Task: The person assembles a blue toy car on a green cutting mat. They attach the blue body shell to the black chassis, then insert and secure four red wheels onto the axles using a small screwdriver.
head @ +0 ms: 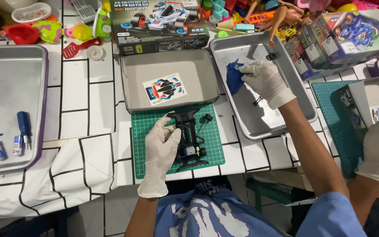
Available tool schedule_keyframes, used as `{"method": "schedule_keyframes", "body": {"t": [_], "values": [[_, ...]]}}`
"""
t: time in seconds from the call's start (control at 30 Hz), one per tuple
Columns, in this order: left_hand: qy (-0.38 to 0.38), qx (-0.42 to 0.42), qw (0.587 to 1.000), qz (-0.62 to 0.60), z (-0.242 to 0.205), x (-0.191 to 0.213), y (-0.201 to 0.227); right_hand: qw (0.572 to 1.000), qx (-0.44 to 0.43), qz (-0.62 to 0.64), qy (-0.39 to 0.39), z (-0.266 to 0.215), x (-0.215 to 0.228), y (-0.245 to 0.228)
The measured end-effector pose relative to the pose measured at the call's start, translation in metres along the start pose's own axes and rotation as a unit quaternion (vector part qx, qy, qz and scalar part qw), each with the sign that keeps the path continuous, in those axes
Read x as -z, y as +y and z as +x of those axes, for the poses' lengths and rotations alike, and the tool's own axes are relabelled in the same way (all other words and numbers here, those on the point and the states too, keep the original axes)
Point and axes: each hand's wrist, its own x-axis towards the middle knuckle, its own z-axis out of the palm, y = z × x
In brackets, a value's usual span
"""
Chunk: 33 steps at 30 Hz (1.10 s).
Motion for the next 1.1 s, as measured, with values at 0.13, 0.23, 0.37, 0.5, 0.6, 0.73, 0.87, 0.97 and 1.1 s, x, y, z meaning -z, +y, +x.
{"method": "schedule_keyframes", "body": {"t": [0.13, 0.23, 0.37, 0.5, 0.6, 0.73, 0.87, 0.97, 1.1], "values": [[0.004, 0.002, 1.000, 0.006, -0.004, 0.000, 0.007, 0.977, -0.071, -0.202, -0.018, 0.003, -0.001, 0.002], [-0.005, -0.003, 1.000, -0.016, -0.006, 0.003, 0.012, 0.969, 0.139, -0.192, 0.075, -0.014, 0.006, -0.032], [-0.013, -0.005, 1.000, -0.009, -0.005, 0.003, 0.015, 0.950, 0.285, 0.027, 0.127, -0.047, -0.010, -0.098], [-0.014, 0.001, 1.000, -0.014, -0.007, 0.000, 0.018, 0.937, 0.338, 0.019, 0.089, -0.070, -0.046, -0.097], [-0.017, -0.021, 0.999, -0.016, -0.011, -0.001, 0.026, 0.924, 0.380, 0.017, 0.028, -0.082, -0.072, -0.092], [-0.019, -0.035, 0.999, 0.001, -0.012, -0.003, 0.030, 0.949, 0.315, -0.021, 0.017, -0.100, -0.070, -0.129], [-0.014, -0.049, 0.999, -0.009, -0.013, -0.003, 0.031, 0.943, 0.334, -0.005, 0.016, -0.103, -0.082, -0.133], [-0.017, -0.036, 0.999, -0.013, -0.013, -0.002, 0.030, 0.939, 0.342, -0.014, 0.033, -0.104, -0.085, -0.136], [-0.031, -0.028, 0.999, -0.010, -0.014, -0.002, 0.035, 0.930, 0.357, -0.072, 0.057, -0.109, -0.088, -0.132]]}}
